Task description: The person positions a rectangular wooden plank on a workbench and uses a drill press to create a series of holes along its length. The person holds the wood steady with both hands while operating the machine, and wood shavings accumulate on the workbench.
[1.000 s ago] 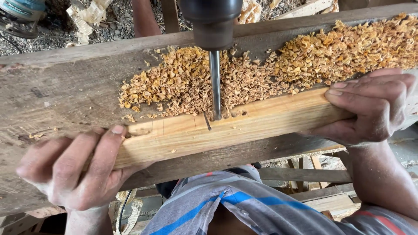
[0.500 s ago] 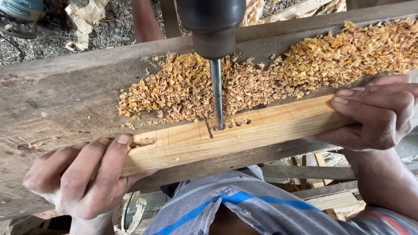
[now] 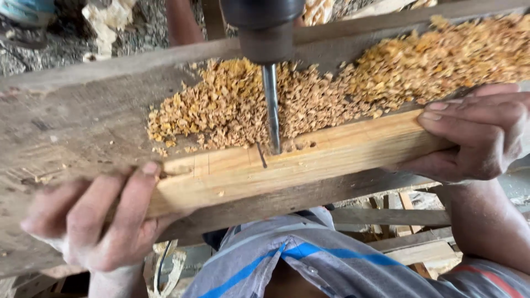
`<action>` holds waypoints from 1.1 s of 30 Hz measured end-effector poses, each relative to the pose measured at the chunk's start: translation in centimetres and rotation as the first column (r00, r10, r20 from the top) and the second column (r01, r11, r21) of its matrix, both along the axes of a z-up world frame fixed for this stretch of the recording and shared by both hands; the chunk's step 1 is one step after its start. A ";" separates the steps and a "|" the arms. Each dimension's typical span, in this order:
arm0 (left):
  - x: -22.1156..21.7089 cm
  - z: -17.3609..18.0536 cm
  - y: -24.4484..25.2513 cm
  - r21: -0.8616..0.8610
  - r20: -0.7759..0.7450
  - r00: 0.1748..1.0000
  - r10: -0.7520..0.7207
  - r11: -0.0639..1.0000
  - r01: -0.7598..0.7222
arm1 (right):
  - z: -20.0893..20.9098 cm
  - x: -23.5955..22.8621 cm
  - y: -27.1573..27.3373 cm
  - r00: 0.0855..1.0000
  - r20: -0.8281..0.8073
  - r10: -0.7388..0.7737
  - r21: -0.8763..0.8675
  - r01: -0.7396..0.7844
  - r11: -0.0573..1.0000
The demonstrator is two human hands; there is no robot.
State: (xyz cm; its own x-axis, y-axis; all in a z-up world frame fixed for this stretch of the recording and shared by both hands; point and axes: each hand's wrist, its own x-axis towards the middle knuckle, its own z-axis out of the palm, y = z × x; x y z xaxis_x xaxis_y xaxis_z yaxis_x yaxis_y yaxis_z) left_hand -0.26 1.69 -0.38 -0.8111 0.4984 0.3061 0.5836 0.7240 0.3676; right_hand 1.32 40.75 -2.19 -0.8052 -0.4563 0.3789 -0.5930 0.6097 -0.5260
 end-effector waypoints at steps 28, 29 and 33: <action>1.4 -1.9 -1.3 0.056 -0.155 0.985 -0.071 0.995 0.080 | -0.9 -1.5 -5.3 0.918 -0.218 -0.331 -0.163 0.300 0.940; 1.5 -1.3 -0.7 0.057 -0.153 0.986 -0.068 0.995 0.077 | -0.7 -1.1 -5.0 0.920 -0.216 -0.328 -0.161 0.298 0.941; 1.7 0.1 -0.2 -0.004 0.025 0.998 0.058 0.998 -0.058 | -0.2 0.5 -3.9 0.977 -0.048 -0.206 -0.057 0.203 0.977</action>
State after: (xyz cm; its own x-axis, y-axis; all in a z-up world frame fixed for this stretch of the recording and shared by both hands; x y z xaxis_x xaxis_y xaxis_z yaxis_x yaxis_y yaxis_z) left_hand 1.48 1.51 -0.31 -0.8458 0.4516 0.2839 0.5316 0.7574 0.3792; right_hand 1.81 36.89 -2.43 -0.8576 -0.2628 0.4421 -0.4864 0.6940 -0.5309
